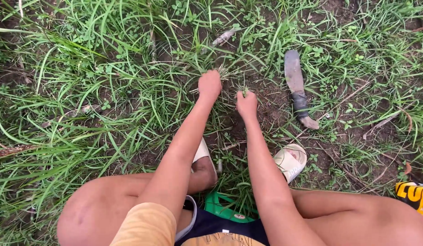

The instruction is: Clear grass and scrape a wooden stick on the ground.

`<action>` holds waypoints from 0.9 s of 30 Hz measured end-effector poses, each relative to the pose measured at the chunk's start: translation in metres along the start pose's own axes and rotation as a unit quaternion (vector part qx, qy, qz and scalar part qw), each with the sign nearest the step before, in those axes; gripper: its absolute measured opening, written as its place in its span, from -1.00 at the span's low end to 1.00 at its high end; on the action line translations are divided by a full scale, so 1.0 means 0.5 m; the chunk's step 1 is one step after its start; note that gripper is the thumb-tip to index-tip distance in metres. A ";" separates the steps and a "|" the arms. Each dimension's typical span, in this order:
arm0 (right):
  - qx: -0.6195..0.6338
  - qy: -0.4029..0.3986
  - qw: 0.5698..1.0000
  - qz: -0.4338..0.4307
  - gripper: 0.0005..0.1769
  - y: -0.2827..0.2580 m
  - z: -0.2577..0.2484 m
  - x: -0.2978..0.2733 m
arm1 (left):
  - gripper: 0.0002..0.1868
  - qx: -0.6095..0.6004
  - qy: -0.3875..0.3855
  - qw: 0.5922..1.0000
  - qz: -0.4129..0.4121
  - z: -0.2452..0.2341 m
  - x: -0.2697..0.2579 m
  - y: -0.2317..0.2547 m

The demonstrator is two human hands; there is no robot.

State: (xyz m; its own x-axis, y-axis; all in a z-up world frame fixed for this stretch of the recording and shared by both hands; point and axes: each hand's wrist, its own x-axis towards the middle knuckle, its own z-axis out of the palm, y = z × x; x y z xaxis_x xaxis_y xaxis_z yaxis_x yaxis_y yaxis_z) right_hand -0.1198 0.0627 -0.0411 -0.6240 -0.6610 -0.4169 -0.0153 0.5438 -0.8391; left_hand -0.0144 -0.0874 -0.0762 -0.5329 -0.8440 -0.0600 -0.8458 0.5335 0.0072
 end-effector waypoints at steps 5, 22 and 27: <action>0.003 -0.001 1.000 0.022 -0.70 -0.008 0.000 -0.007 | -0.85 -0.140 -0.110 0.984 0.006 -0.020 -0.028 -0.013; 0.029 -0.017 0.999 -0.008 -0.71 -0.069 -0.029 -0.063 | -0.77 -0.452 0.198 0.792 -0.360 -0.344 -0.034 -0.187; -0.037 -0.064 0.997 0.014 -0.69 -0.068 -0.017 -0.062 | -0.75 -0.235 -0.083 0.966 -0.069 -0.093 -0.055 -0.061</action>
State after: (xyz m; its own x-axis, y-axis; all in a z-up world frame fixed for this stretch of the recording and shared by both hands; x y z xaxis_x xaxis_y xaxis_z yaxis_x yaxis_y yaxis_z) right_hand -0.1069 0.0691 0.0033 -0.5204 -0.7034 -0.4841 -0.0608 0.5960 -0.8007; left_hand 0.0248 -0.0829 -0.0286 -0.4362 -0.8640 -0.2513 -0.8474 0.3005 0.4377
